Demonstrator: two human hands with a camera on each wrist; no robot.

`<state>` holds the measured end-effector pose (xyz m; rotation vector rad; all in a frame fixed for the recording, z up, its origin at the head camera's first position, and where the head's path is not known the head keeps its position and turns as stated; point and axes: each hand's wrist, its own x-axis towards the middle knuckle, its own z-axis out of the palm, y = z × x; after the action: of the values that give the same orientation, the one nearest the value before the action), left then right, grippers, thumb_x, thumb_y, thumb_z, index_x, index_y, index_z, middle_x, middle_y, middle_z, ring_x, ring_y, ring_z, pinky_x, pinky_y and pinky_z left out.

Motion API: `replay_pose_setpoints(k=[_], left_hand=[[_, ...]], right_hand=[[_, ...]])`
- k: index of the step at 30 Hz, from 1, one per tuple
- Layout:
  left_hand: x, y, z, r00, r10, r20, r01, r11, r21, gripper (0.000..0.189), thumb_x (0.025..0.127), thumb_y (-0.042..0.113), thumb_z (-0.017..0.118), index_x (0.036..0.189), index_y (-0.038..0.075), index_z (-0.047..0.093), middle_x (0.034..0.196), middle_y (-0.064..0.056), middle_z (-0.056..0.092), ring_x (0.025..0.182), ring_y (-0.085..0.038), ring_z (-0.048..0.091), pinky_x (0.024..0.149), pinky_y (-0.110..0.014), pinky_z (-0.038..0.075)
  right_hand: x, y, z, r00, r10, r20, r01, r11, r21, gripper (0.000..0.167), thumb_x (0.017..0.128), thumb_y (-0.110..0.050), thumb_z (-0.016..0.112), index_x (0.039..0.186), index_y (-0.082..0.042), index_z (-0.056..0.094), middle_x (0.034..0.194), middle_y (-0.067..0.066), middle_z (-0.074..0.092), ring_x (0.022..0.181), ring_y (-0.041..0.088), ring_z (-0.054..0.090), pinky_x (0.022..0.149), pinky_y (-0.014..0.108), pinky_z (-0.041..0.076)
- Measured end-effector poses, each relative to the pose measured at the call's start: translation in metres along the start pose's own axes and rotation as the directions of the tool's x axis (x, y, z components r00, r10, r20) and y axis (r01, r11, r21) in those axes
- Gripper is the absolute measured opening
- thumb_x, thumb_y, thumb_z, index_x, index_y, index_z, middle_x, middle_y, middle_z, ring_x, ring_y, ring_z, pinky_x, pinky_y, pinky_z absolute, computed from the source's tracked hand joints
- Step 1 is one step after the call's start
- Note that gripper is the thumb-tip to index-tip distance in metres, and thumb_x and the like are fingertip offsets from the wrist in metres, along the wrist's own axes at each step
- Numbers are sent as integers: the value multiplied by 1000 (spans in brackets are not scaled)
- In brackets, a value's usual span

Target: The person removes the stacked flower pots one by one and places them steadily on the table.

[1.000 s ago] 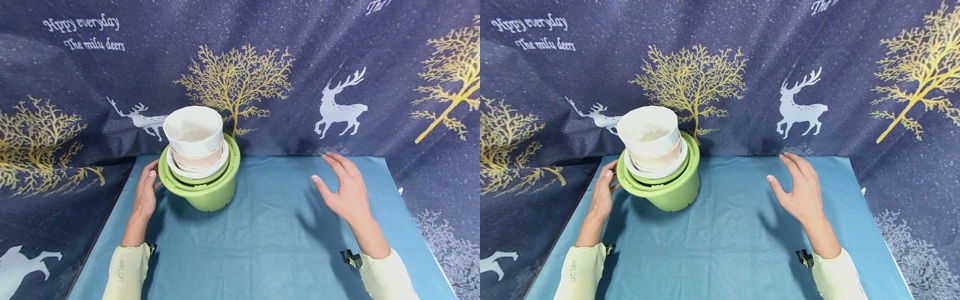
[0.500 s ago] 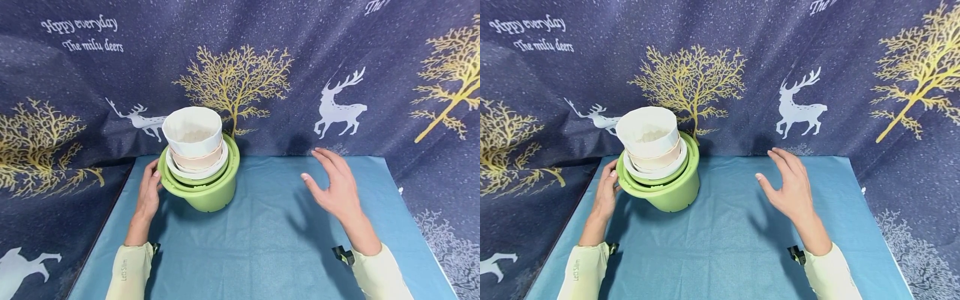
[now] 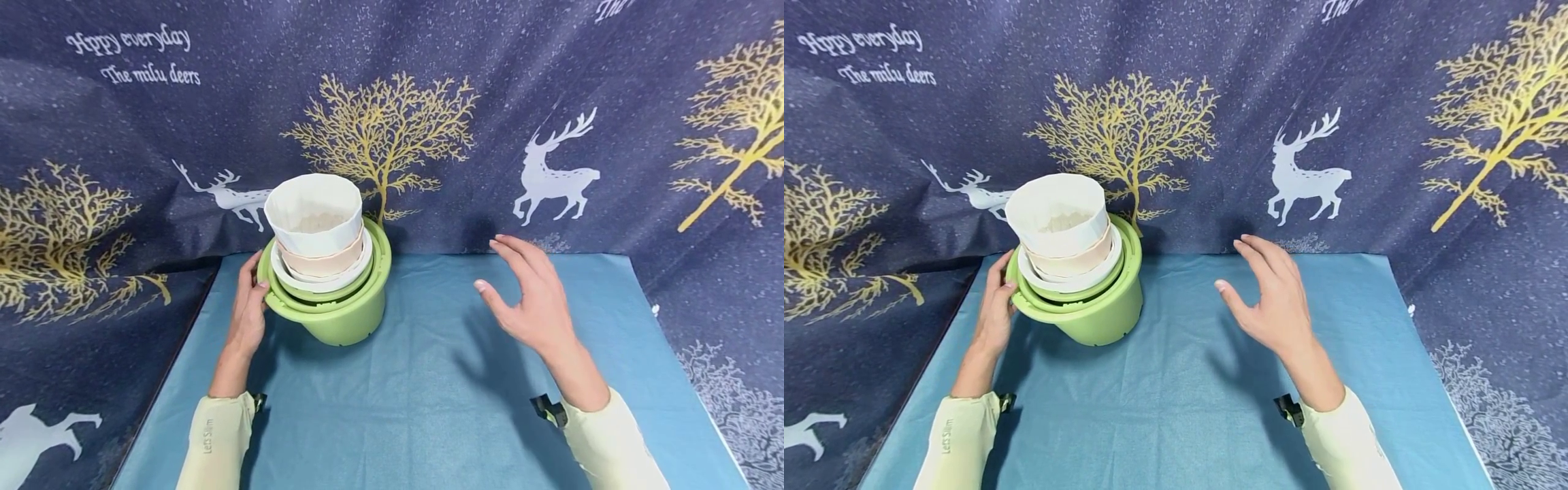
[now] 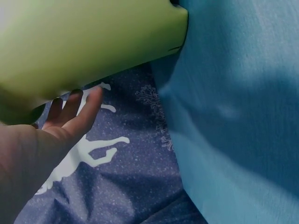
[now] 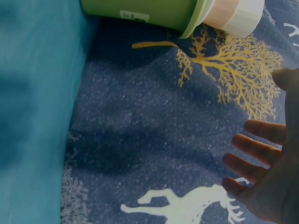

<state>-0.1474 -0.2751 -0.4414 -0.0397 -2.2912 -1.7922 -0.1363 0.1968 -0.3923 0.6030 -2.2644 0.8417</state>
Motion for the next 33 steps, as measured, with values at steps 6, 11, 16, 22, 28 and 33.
replay_pose_setpoints(k=[6,11,16,22,28,33], left_hand=[[1,1,2,1000,-16,7,16,1000,3,66,106,11,30,171,22,21,160,-11,37,130,-16,43,92,-18,45],[1,1,3,1000,-9,12,9,1000,18,67,106,12,28,171,24,19,160,-13,36,128,-18,44,92,-19,44],[1,0,3,1000,-2,12,2,1000,11,68,104,10,28,171,23,19,160,-13,35,127,-19,44,92,-19,43],[2,-1,3,1000,1,21,-1,1000,29,69,103,9,29,171,22,19,163,-12,34,127,-19,43,92,-20,42],[2,-4,2,999,32,22,-33,999,26,69,103,8,29,171,20,19,161,-14,34,127,-20,42,94,-20,40],[4,-6,2,997,76,25,-77,997,6,69,102,5,29,170,15,20,163,-15,33,130,-18,40,98,-18,37]], right_hand=[[4,-6,5,1000,-12,0,12,1000,22,64,92,-42,73,146,-8,65,147,13,62,135,36,55,112,56,40],[8,-12,10,999,-36,1,36,999,38,64,94,-45,70,145,-6,65,148,13,61,136,36,55,111,57,40],[14,-20,15,998,-62,-17,63,996,64,64,97,-49,66,145,-7,65,147,14,62,136,35,56,110,57,40],[19,-29,20,996,-78,-33,81,993,89,63,97,-49,67,145,-9,65,149,10,62,136,34,56,111,55,40],[25,-37,24,994,-105,-38,108,988,107,62,97,-47,67,146,-8,65,150,10,61,137,35,54,113,54,40],[30,-43,28,991,-131,-33,134,983,123,63,98,-47,67,146,-7,65,150,11,60,138,35,53,114,53,39]])
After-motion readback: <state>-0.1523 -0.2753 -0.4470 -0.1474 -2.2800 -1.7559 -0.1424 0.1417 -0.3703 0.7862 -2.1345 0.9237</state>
